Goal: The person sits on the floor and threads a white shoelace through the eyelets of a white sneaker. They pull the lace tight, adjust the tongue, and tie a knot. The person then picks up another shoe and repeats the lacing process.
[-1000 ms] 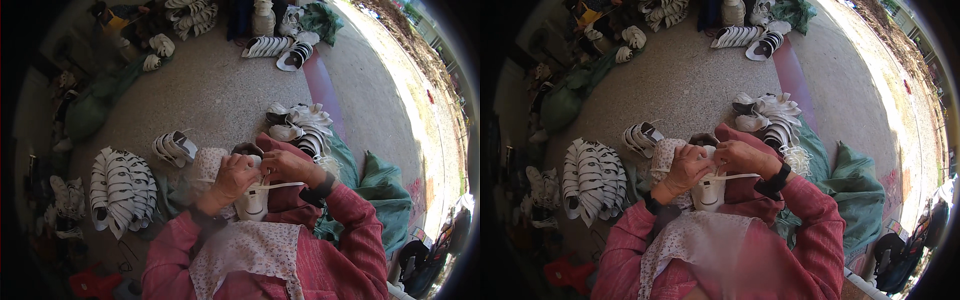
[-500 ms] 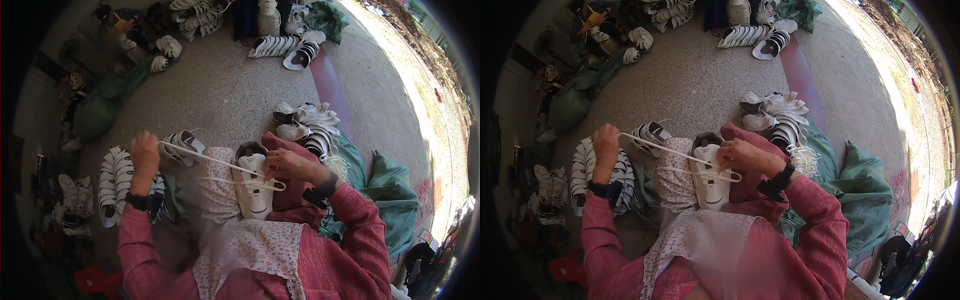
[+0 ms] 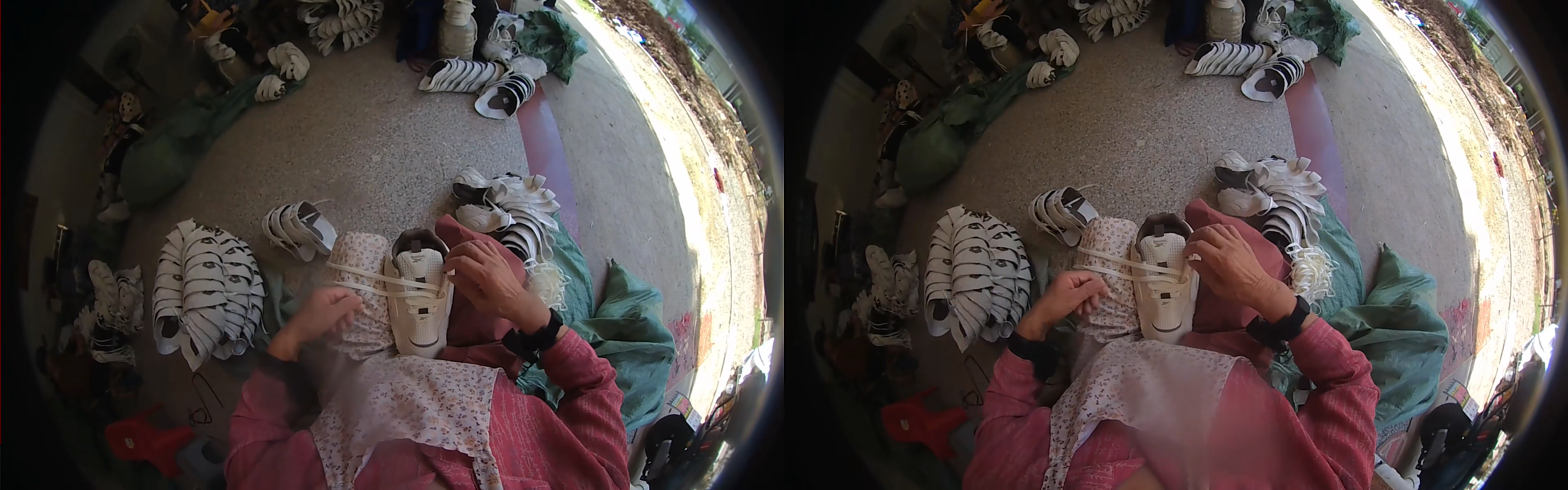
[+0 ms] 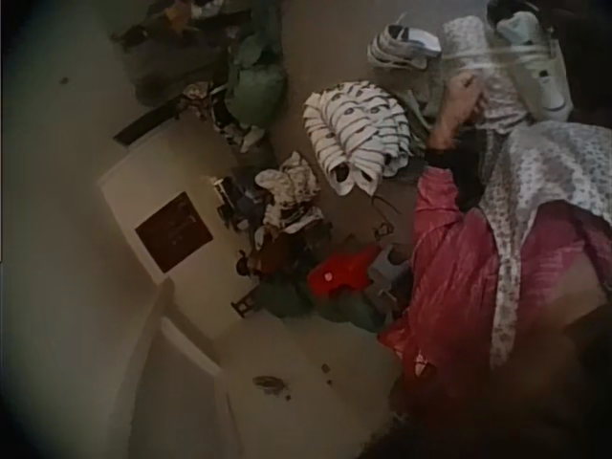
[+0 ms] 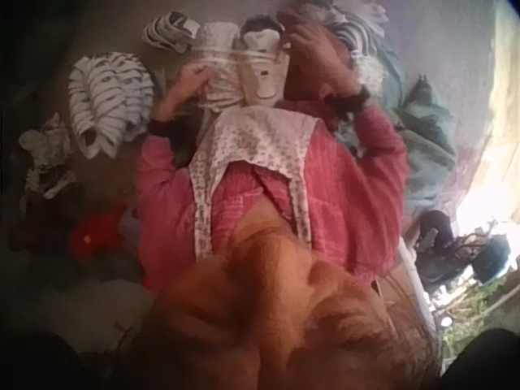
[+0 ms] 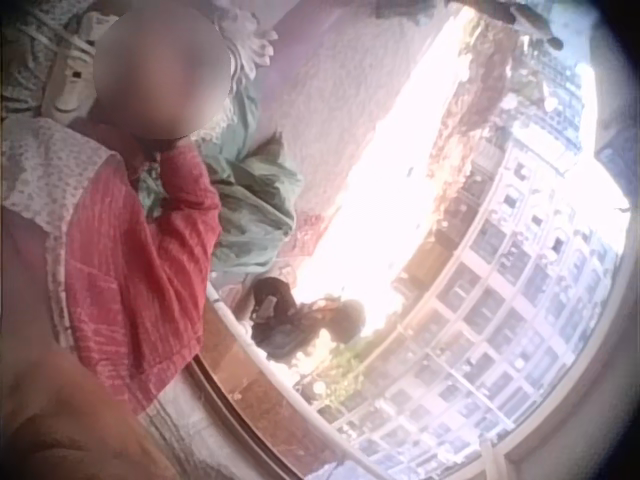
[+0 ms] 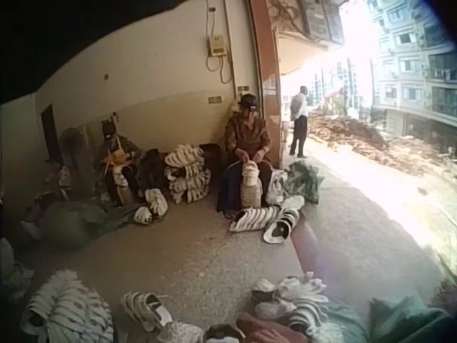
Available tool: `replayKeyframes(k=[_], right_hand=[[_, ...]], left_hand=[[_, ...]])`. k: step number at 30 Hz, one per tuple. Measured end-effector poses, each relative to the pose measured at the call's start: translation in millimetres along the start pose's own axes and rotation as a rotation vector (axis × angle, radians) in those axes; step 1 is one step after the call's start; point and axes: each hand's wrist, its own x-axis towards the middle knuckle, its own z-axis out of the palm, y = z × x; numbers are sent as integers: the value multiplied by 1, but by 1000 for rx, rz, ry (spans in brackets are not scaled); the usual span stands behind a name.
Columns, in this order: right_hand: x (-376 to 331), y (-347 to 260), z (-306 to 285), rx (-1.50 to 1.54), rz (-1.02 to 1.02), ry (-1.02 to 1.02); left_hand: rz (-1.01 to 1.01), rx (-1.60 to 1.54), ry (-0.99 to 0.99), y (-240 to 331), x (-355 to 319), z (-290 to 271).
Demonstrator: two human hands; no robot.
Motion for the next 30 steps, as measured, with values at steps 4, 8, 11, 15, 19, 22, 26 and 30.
replayKeyframes(k=[4,8,11,15,19,22,26,30], right_hand=[[21,-15,11,-235,-110,-172],[27,-1,26,-151,-106,-289],[28,7,35,-9,23,-234],[31,8,51,112,214,-160],[31,-7,45,97,181,-148],[19,-23,36,609,352,-45],[3,-54,-15,1273,512,157],[-54,-17,-89,1516,191,569]], left_hand=[[-147,-340,-401,28,-6,24],[-113,-689,-441,16,-5,38],[-14,-921,-375,2,-4,47],[94,-1120,-377,-3,4,59],[181,-1290,-487,-18,15,64],[120,-1311,-559,-26,9,50],[90,-1270,-504,-11,-18,41],[83,-1372,-522,-16,-19,40]])
